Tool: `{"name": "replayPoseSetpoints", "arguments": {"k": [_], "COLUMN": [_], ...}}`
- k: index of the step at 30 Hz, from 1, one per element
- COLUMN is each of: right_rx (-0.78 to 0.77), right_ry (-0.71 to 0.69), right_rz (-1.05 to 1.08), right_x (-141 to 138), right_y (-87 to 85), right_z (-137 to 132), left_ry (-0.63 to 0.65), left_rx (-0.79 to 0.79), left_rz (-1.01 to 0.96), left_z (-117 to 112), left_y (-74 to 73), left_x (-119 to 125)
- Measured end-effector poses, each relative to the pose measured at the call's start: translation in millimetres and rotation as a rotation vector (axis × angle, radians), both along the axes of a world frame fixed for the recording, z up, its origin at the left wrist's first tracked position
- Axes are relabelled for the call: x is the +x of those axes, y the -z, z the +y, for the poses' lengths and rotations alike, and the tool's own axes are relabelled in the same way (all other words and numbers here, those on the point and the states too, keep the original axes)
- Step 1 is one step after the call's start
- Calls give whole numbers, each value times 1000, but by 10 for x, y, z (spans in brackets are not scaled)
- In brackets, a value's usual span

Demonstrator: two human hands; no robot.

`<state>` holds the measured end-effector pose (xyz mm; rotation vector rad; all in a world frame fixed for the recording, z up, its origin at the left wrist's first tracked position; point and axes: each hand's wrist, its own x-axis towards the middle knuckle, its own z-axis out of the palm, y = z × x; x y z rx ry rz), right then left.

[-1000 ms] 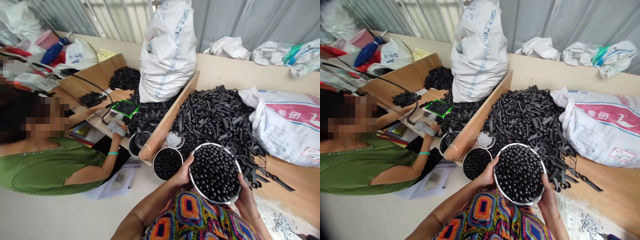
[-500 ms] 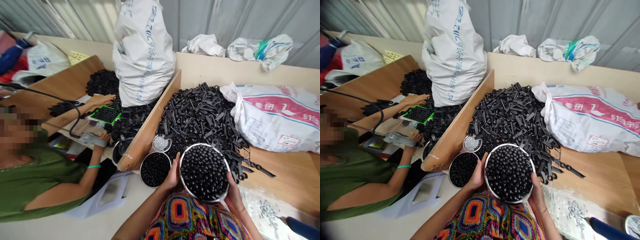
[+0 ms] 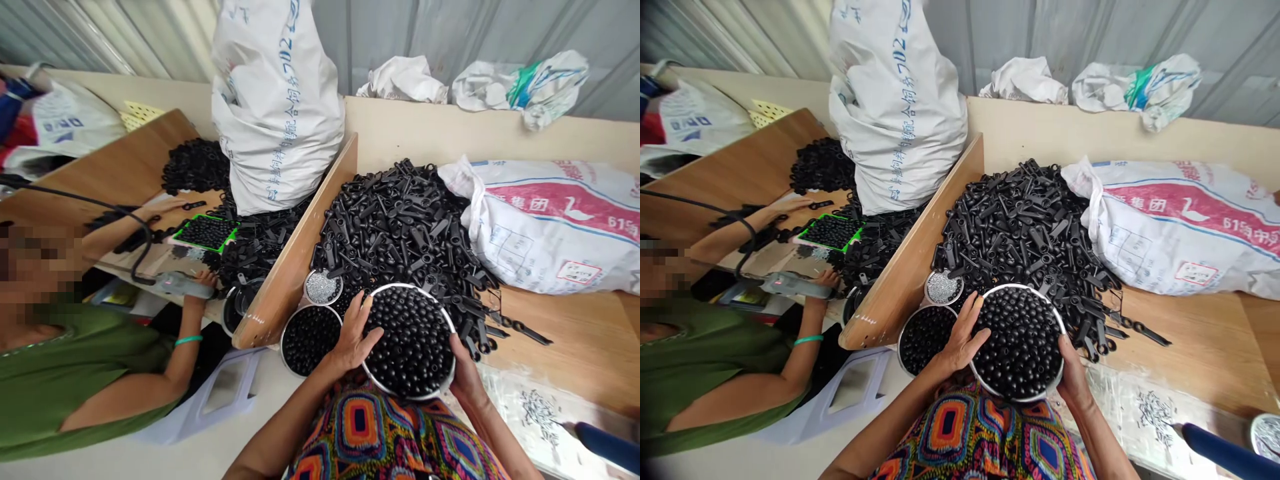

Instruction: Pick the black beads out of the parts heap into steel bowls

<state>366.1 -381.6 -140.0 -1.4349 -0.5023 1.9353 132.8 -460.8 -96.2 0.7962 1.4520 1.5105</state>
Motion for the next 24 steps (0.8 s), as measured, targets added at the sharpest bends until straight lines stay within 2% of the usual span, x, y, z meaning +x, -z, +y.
{"name": "replayPoseSetpoints", "arguments": {"k": [5,10,13,16,18,20,24], "right_rx": [32,45,-1,-30,-31,-27,-42], "right_ry": [-51,-66,-44,-23,-21,-16,24], "right_rz": [-9,-37,-48,-70,-96,-142,-200], "right_x": [-64,-140,-175,-175,-151,-119,-89], "right_y": [37,47,61,94,120,135,113], "right_z": [64,105,108,102,93,81,52], "left_ry": [75,145,75,-98,-196,-281,-490], "left_rx": [27,40,93,85,46,-3,-258], "left_rz": [-14,37,-81,-249,-257,-197,-18], "left_z": [220,302,291,255,174,-6,-693], "left_y": [-119,-113,-29,149,294,417,548], "left_x": [-131,-177,-207,-289,-395,-535,-757]}}
